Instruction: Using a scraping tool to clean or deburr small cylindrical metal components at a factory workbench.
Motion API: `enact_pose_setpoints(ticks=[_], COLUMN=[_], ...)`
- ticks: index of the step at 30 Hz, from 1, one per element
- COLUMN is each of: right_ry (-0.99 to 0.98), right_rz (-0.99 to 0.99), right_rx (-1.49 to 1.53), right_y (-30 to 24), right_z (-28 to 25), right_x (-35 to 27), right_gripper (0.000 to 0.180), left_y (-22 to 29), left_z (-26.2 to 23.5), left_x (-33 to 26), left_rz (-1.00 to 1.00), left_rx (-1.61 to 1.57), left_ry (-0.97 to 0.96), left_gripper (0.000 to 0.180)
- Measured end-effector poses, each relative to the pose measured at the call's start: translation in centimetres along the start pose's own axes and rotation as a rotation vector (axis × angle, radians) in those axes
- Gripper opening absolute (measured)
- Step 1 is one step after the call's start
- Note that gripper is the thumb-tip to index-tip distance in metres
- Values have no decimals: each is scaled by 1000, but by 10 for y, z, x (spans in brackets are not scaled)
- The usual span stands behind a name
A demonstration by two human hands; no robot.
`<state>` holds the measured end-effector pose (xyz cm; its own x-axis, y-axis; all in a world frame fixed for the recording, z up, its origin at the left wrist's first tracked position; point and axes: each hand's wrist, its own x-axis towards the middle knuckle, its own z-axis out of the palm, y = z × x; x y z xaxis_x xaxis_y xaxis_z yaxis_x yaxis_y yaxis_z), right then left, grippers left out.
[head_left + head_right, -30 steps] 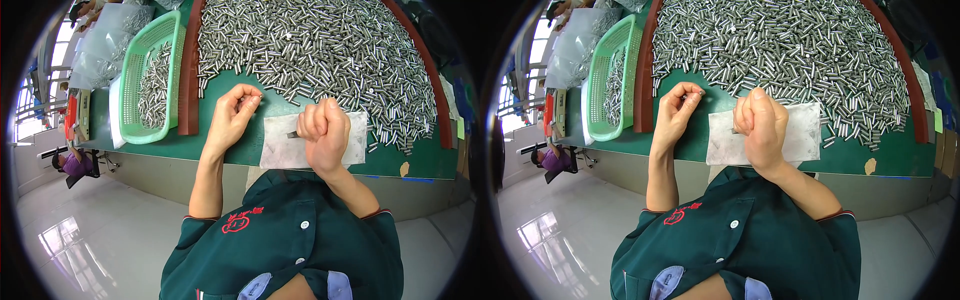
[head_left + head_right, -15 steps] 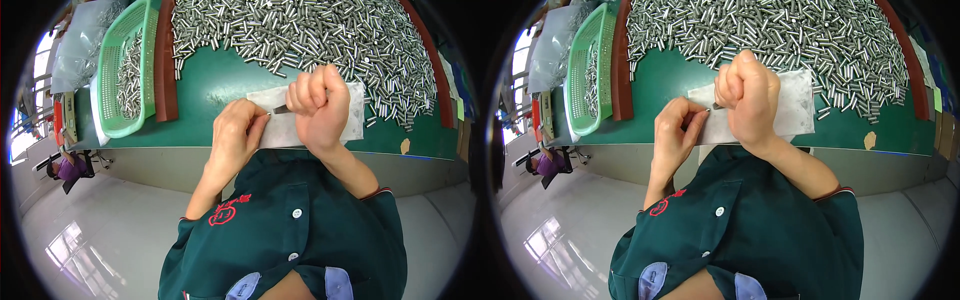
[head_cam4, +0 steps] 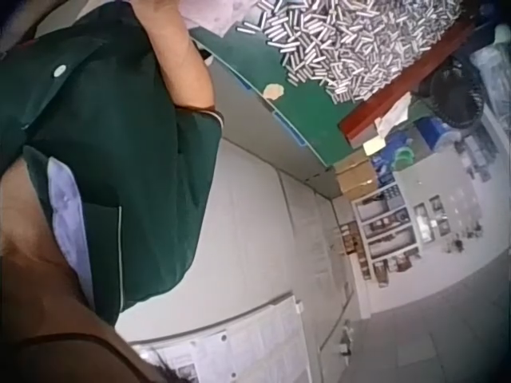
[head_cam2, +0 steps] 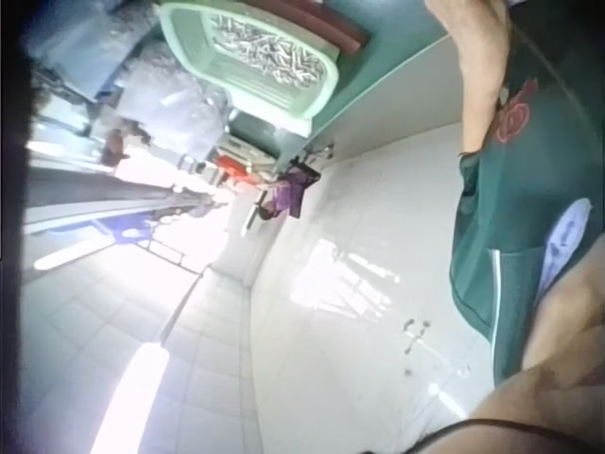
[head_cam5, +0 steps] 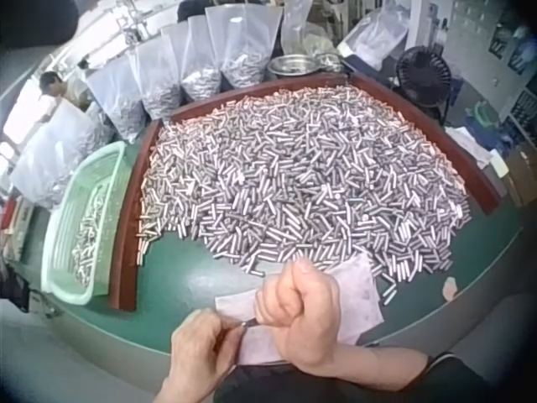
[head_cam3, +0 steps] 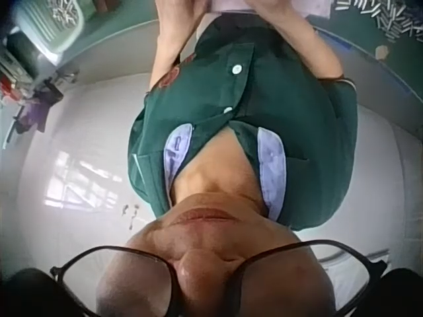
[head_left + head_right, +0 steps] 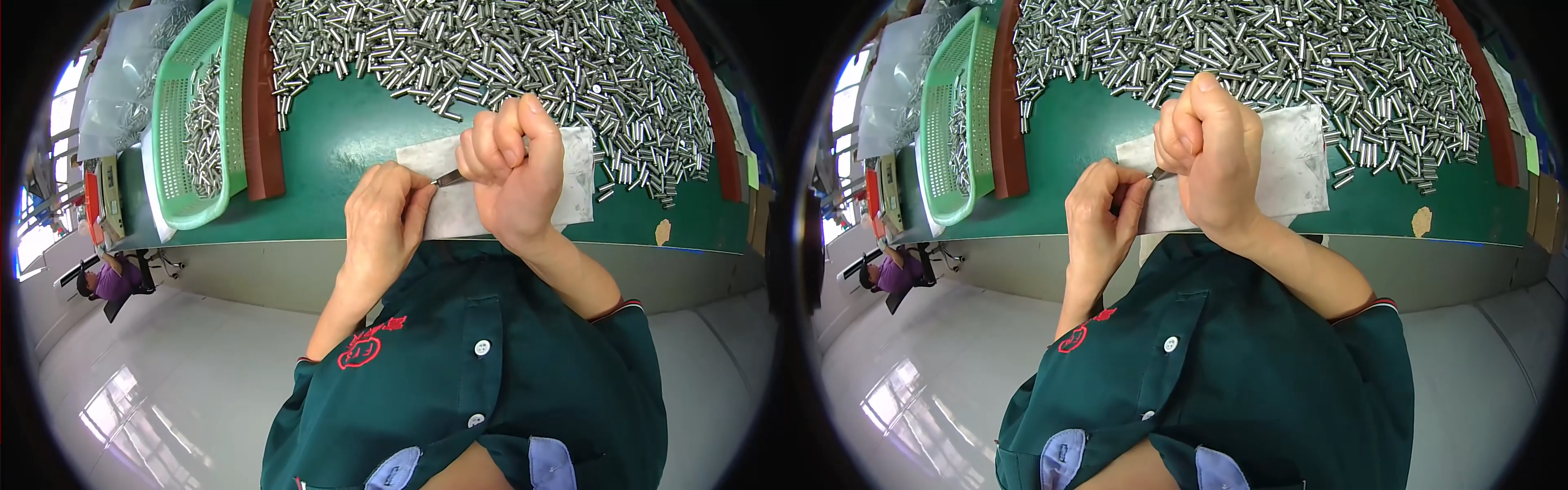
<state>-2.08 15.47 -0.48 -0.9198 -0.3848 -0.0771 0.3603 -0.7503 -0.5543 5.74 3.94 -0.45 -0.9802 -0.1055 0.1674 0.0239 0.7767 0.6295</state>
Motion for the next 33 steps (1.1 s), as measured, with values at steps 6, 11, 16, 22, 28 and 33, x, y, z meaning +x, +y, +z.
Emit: enact_pose_setpoints(ticks=[6, 11, 16, 22, 28, 33], right_ry=[-7, -1, -40, -114, -161, -88], right_rz=[3, 3, -9, -140, -263, -67], right_rx=[-5, -31, -106, -245, -500, -178], right_y=[-1, 1, 2, 10, 16, 4], right_z=[0, 3, 5, 11, 15, 6], right_x=[1, 0, -1, -6, -11, -3], right_gripper=[40, 40, 39, 37, 37, 38], left_y=[-1, -2, -5, -4, -1, -4], left_z=[1, 1, 2, 4, 5, 4], left_x=[0, -1, -1, 1, -1, -3], left_rz=[2, 5, 31, 48, 70, 87], left_rx=[0, -5, -26, -69, -56, -71], left_ry=[4, 16, 24, 48, 91, 116], left_gripper=[13, 13, 14, 14, 13, 10])
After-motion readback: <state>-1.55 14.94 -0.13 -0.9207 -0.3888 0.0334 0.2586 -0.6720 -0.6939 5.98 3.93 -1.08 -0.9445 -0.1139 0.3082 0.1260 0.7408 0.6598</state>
